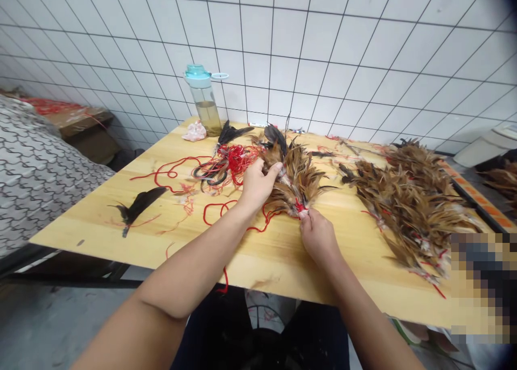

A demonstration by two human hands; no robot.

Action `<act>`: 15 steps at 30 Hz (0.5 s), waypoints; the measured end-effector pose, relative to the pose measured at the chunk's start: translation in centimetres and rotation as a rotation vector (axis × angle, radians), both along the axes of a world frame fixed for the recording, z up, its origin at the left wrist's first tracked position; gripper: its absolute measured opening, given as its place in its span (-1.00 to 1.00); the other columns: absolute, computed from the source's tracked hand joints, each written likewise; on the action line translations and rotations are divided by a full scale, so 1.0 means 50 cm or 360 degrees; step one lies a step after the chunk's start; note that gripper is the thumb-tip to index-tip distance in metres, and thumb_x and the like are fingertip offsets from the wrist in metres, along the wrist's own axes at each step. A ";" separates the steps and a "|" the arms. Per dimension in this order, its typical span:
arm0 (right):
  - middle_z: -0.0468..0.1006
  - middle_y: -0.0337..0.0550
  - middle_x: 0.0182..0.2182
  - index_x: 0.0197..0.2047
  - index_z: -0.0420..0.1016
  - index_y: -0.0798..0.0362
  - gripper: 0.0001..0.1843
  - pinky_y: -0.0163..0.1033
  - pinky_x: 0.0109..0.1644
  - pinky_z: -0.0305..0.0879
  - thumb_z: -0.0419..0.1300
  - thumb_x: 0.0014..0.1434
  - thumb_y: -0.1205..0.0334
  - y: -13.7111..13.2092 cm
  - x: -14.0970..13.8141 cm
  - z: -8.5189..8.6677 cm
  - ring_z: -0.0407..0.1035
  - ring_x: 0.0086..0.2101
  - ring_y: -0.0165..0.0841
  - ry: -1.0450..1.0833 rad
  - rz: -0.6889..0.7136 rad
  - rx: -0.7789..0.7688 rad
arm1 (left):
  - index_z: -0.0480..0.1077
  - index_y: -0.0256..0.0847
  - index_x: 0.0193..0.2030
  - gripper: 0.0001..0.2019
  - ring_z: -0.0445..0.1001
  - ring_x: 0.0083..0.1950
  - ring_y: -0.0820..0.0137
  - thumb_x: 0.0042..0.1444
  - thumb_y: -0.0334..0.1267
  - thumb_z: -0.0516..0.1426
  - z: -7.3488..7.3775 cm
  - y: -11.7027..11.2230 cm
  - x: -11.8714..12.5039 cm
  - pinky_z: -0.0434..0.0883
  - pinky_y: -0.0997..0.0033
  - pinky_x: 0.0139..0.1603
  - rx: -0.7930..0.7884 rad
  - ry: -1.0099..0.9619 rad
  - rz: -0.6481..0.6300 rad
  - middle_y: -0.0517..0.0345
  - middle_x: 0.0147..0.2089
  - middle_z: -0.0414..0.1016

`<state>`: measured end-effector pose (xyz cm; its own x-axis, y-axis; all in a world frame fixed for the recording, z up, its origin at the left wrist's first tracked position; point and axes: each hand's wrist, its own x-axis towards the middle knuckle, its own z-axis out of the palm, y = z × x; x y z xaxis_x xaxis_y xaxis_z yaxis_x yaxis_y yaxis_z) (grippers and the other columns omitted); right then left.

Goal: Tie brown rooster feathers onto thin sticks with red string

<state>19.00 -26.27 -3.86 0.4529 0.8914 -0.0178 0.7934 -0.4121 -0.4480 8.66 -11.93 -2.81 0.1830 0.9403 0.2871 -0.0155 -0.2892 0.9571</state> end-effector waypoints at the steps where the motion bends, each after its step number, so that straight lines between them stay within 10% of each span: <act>1: 0.58 0.08 -0.31 -0.17 0.45 0.17 -0.72 -0.27 -0.31 0.11 -0.07 0.29 0.29 0.000 0.000 0.000 0.42 -0.34 -0.24 0.0000 0.0006 0.0001 | 0.45 -0.28 -0.26 -0.72 0.42 -0.37 0.44 0.02 -0.09 0.21 0.001 0.002 -0.001 0.34 0.48 -0.29 0.0008 -0.0015 0.0014 0.13 -0.34 0.54; 15: 0.52 0.00 -0.44 -0.29 0.40 0.10 -0.71 -0.24 -0.33 0.12 -0.11 0.25 0.22 -0.005 0.004 -0.011 0.36 -0.44 -0.25 0.0093 -0.0007 0.0152 | 0.30 -0.23 -0.35 -0.73 0.36 -0.40 0.56 0.01 -0.11 0.26 0.063 0.004 -0.025 0.32 0.57 -0.35 0.0023 -0.1038 0.0012 0.25 -0.40 0.41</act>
